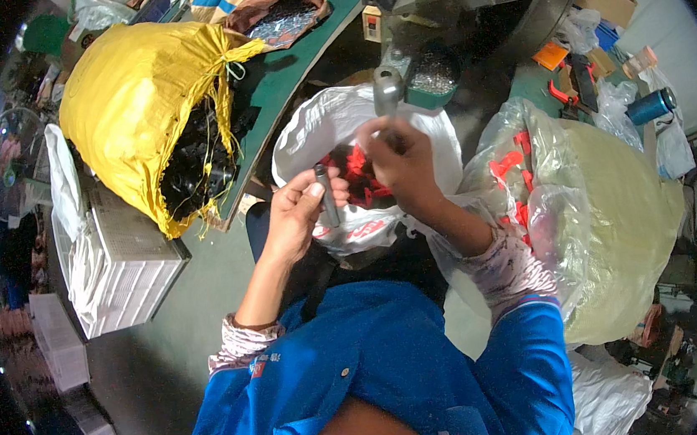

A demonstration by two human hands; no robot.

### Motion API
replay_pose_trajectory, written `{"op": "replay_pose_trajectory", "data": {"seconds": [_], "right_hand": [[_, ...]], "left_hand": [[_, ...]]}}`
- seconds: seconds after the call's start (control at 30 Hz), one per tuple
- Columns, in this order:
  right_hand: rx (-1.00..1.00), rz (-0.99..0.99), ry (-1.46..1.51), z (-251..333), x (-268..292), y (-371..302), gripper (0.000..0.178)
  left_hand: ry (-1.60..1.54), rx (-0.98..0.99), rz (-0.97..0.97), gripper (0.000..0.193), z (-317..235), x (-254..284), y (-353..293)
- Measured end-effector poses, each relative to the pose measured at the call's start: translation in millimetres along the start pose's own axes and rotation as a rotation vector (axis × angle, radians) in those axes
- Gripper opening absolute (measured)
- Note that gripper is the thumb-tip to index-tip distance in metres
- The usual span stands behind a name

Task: The person picks red and black plastic parts from a white sack and assembles them by hand. They then use a wrench to tighten a bolt on a nearby machine. The person handles the parts one at a time and places them into the sack.

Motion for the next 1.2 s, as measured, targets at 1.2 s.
{"op": "replay_pose_trajectory", "data": {"seconds": [1.2], "right_hand": [[-0.312, -0.149, -0.314, -82, -2, -82, 0.013]], "left_hand": [[-1.055, 0.176, -0.276, 0.044, -19, 105, 18]]}}
Point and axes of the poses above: each hand's wrist, its own y-axis towards the middle knuckle, its own x-axis out of the back of the hand, z = x × y, the point moved 5 cm from there along y, towards the middle knuckle, and after that the axes turned 4 degrees about -z, right-handed, at the moved point
